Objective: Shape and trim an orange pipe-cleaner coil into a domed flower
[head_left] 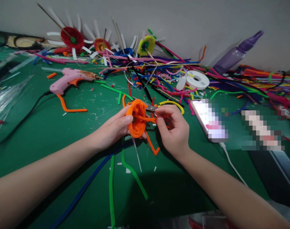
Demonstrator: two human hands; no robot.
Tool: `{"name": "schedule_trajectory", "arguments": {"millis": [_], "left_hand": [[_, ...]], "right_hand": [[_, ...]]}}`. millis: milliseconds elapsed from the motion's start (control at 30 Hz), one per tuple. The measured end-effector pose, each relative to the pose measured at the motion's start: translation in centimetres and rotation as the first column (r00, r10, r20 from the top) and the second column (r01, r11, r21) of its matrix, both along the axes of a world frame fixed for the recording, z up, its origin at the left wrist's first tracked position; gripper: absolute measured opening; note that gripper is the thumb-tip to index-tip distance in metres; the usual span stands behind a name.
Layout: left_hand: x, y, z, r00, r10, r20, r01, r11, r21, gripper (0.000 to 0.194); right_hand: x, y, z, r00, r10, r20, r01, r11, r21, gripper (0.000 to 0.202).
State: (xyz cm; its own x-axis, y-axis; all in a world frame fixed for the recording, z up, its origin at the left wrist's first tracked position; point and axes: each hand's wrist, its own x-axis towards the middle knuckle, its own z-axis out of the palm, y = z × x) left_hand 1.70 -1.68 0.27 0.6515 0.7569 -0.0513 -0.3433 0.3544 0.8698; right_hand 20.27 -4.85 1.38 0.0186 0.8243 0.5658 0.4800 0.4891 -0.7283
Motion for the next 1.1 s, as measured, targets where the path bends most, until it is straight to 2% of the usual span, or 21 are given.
{"name": "schedule_trajectory", "arguments": {"millis": [433, 600, 1100], "left_hand": [[0.03, 0.1, 0.27, 1.0, 0.025, -0.002, -0.025, 1.0, -0.009, 0.053], [0.13, 0.1, 0.29, 1.0, 0.019, 0.019, -0.018, 1.0, -0.007, 0.052], [0.13, 0.08, 0.3, 0.999, 0.025, 0.029, -0.024, 0.999, -0.03, 0.055]], "right_hand": [[-0.05, -0.12, 0.08, 0.996, 0.063, -0.06, -0.064, 0.998, -0.012, 0.016], [-0.08, -0.1, 0.17, 0.996, 0.077, -0.036, -0.079, 0.993, -0.082, 0.014], [-0.1, -0.07, 0.21, 0.998, 0.055, -0.002, -0.055, 0.992, -0.109, 0.014]]}}
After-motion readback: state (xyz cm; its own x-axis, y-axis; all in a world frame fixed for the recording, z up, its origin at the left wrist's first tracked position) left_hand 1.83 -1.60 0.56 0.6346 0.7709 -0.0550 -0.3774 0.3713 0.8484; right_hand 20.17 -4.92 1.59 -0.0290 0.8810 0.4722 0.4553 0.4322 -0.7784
